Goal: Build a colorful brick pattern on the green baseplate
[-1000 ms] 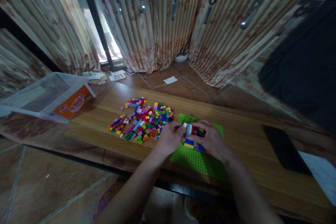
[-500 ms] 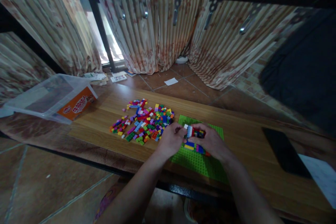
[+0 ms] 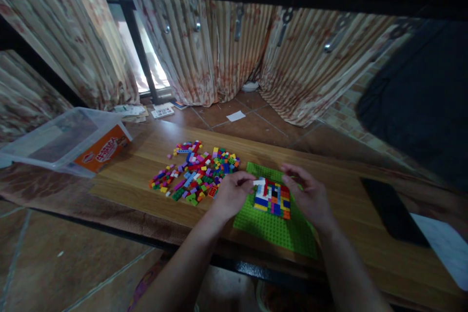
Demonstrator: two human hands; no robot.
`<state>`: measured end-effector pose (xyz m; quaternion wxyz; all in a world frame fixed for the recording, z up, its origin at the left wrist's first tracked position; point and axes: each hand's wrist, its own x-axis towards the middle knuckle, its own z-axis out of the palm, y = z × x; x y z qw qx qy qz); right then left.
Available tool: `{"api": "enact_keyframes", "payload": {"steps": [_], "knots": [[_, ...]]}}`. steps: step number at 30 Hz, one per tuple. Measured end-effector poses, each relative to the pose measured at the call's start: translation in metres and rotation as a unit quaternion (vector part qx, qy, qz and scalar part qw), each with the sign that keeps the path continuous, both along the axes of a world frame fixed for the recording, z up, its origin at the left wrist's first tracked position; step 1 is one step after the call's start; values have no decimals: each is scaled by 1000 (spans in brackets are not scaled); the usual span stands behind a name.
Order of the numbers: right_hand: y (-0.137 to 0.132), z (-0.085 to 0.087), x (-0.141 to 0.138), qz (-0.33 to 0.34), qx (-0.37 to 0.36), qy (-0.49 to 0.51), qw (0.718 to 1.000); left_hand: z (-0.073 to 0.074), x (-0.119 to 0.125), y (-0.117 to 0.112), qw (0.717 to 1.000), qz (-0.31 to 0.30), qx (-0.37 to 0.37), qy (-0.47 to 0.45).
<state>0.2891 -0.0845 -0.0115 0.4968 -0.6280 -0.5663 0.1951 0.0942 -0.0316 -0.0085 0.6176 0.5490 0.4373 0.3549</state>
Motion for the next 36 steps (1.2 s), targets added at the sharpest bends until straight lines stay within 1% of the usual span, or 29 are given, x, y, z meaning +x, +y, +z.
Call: {"api": "enact_keyframes", "payload": {"steps": [3, 5, 7, 9, 13, 16, 19, 21, 24, 27, 29, 33, 36], "knots": [[-4, 4, -10, 68, -24, -27, 997, 1, 2, -1, 1000, -21, 9, -21], [-6, 6, -16, 99, -47, -24, 994, 2, 3, -2, 999, -25, 16, -28], [-7, 7, -21, 114, -56, -19, 992, 3, 5, -3, 999, -26, 20, -30], [-8, 8, -23, 119, -47, -28, 991, 4, 6, -4, 999, -27, 23, -30], [-10, 11, -21, 117, -32, -91, 988, 1, 12, -6, 998, -40, 28, -31], [-12, 11, -11, 90, -32, -135, 986, -4, 15, -5, 998, -42, 34, -20], [-12, 5, 6, 19, -28, -143, 989, -9, 15, 0, 999, 2, 52, 3], [-11, 0, 16, -9, -31, -136, 990, -11, 13, 3, 996, 27, 80, 31], [-9, -6, 21, 10, -53, -131, 990, -11, 12, 4, 992, 30, 99, 72], [-6, -8, 17, 32, -92, -134, 986, -9, 15, 0, 994, -1, 72, 80], [-4, -9, 13, 33, -106, -139, 984, -9, 18, -3, 994, -22, 70, 85], [-2, -7, 9, 34, -113, -141, 983, -9, 21, -5, 988, -46, 102, 107], [-2, -6, 9, 34, -118, -137, 983, -8, 20, -6, 979, -60, 135, 142]]}}
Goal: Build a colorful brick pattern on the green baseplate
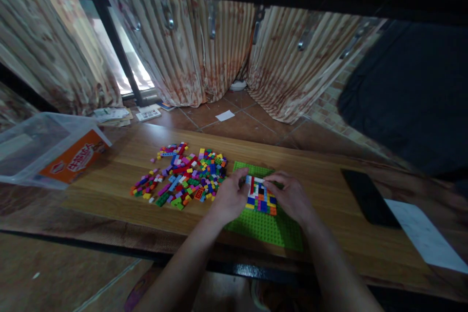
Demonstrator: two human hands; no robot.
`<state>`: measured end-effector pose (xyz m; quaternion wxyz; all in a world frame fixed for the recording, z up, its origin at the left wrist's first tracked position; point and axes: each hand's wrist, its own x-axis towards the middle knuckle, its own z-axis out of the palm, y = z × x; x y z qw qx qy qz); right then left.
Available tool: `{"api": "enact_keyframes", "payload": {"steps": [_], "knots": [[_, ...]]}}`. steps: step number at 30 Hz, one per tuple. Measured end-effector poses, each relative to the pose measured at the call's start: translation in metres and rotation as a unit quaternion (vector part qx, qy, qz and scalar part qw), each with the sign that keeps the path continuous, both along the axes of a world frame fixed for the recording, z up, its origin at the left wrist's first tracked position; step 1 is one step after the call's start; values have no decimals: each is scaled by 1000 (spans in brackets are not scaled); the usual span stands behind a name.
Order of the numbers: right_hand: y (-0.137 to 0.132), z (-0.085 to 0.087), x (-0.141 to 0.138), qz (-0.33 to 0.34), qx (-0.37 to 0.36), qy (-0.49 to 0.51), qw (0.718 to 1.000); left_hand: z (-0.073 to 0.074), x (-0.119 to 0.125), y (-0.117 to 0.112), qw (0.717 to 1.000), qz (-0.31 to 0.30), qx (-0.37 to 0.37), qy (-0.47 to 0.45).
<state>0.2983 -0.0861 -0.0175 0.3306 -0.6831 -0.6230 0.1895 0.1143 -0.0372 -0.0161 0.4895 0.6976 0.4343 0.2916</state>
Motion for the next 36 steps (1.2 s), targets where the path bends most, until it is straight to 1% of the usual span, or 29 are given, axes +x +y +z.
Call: {"api": "enact_keyframes", "payload": {"steps": [3, 6, 10, 13, 16, 19, 24, 26, 29, 31, 33, 35, 36], "knots": [[0, 0, -1, -4, 1, 6, 1000, 3, 0, -3, 996, -11, 75, 52], [2, -1, -1, -3, -3, 6, 1000, 3, 2, -8, 982, -36, 157, 103], [3, -1, 0, 5, -8, -4, 1000, -2, 4, -10, 960, -62, 224, 153], [4, -1, 1, 14, -6, -15, 1000, -4, 4, -10, 948, -67, 253, 181], [5, -2, 2, 17, -3, -13, 1000, -4, 4, -10, 933, -79, 277, 215], [5, -2, 2, 6, -11, 2, 1000, 0, 6, -13, 918, -86, 290, 256], [7, -1, 0, -9, -17, 1, 1000, 8, 14, -22, 898, -67, 291, 322], [7, -2, 0, -9, -27, 9, 1000, 9, 15, -24, 899, -60, 283, 329], [6, -6, 6, -13, -49, 58, 997, 7, 14, -23, 908, -59, 281, 307], [5, -7, 12, -28, -33, 103, 994, 4, 11, -22, 917, -62, 278, 279], [3, -7, 19, -64, 2, 137, 989, 1, 8, -22, 932, -55, 265, 241], [1, -5, 26, -107, 29, 138, 984, -1, 4, -20, 950, -34, 239, 197], [0, -5, 29, -126, 35, 121, 984, -1, 1, -19, 959, -21, 224, 175]]}}
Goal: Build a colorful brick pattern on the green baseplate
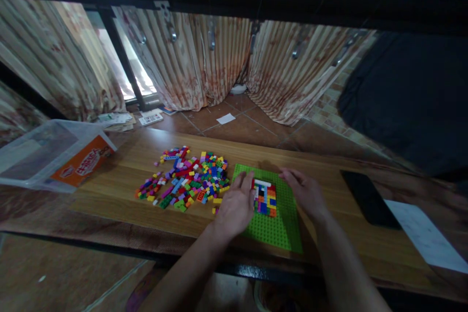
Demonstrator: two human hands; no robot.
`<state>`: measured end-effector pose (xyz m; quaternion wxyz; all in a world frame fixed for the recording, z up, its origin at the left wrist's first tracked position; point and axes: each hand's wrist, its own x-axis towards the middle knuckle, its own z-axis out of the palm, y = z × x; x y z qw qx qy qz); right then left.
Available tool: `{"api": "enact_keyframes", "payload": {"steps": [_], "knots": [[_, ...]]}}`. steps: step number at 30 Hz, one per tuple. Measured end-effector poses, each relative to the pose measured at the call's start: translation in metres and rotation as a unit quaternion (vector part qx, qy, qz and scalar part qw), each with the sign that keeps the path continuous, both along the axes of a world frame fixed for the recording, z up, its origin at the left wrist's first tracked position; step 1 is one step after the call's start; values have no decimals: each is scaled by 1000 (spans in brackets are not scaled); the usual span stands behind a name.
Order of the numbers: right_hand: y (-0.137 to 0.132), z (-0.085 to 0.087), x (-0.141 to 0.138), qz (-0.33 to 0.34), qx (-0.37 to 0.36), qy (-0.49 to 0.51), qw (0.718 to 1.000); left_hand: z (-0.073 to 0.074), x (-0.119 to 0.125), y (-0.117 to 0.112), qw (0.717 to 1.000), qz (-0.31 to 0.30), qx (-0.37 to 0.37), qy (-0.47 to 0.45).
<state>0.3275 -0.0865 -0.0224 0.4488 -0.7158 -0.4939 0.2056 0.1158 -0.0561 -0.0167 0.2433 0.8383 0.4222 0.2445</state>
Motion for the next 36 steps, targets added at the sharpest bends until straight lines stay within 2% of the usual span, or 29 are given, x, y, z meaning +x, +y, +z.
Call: {"api": "enact_keyframes", "payload": {"steps": [5, 10, 12, 15, 18, 20, 22, 28, 36], "knots": [[-4, 0, 8, -33, -61, -106, 992, 10, -15, 15, 993, 60, -43, -89], [-6, 1, 2, 23, -122, -104, 987, 23, -47, 41, 978, 159, -24, -136], [-5, 0, 1, 33, -124, -100, 987, 27, -70, 54, 969, 213, -14, -123], [-4, -6, 1, 41, -116, -113, 986, 31, -112, 72, 943, 328, -24, -41], [-8, -15, 1, 129, -63, -130, 981, 29, -149, 82, 914, 399, -55, 39], [-14, -22, 0, 191, -49, -146, 970, 26, -162, 85, 910, 404, -55, 70], [-20, -28, -3, 219, -55, -162, 961, 21, -166, 85, 919, 380, -50, 89], [-24, -33, -9, 213, -108, -223, 945, 15, -155, 84, 951, 267, -37, 150], [-23, -29, 10, 222, -101, -213, 946, 11, -147, 81, 962, 236, -13, 138]]}}
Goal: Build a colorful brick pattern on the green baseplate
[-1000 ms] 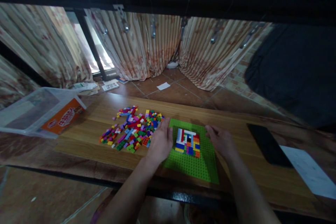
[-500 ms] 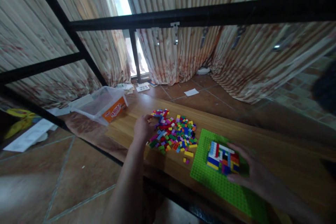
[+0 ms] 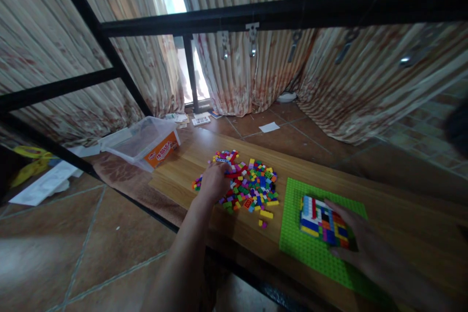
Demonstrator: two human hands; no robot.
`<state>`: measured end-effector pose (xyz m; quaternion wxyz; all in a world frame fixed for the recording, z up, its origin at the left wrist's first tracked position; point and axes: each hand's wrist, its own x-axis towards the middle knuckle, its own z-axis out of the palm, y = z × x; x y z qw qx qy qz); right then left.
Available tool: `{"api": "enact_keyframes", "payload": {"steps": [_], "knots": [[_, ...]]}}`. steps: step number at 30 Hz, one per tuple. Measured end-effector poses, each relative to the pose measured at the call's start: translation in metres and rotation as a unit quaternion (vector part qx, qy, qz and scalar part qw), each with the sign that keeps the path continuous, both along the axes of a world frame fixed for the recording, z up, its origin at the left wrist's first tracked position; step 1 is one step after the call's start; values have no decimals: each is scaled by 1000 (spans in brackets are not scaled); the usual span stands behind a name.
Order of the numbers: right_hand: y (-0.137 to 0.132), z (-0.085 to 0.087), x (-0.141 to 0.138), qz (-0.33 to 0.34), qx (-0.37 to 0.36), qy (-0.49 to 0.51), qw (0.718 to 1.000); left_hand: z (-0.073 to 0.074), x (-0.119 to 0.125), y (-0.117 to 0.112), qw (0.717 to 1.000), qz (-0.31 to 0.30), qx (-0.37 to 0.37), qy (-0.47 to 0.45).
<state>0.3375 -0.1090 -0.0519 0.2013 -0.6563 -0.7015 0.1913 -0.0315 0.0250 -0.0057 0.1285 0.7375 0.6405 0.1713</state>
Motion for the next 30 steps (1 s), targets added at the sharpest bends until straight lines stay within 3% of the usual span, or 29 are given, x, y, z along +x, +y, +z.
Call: {"api": "enact_keyframes", "payload": {"steps": [5, 10, 14, 16, 19, 23, 30], "knots": [[-1, 6, 1, -12, 18, 39, 999, -1, 2, 0, 1000, -10, -5, 14], [1, 34, -4, -55, 24, 137, 989, 2, -3, 5, 999, -12, 20, 22], [6, 48, -10, -181, 122, 254, 942, 10, 2, 0, 995, 4, 38, -92], [9, 48, -18, -220, 172, 292, 915, 14, 16, -7, 983, -36, 41, -175], [11, 46, -36, -180, 194, 269, 926, 16, 48, -23, 956, -140, 25, -257], [10, 46, -59, -77, 185, 213, 956, 12, 93, -44, 925, -208, -52, -314], [9, 57, -69, -45, 164, 200, 965, 11, 123, -58, 898, -254, -117, -340]]}}
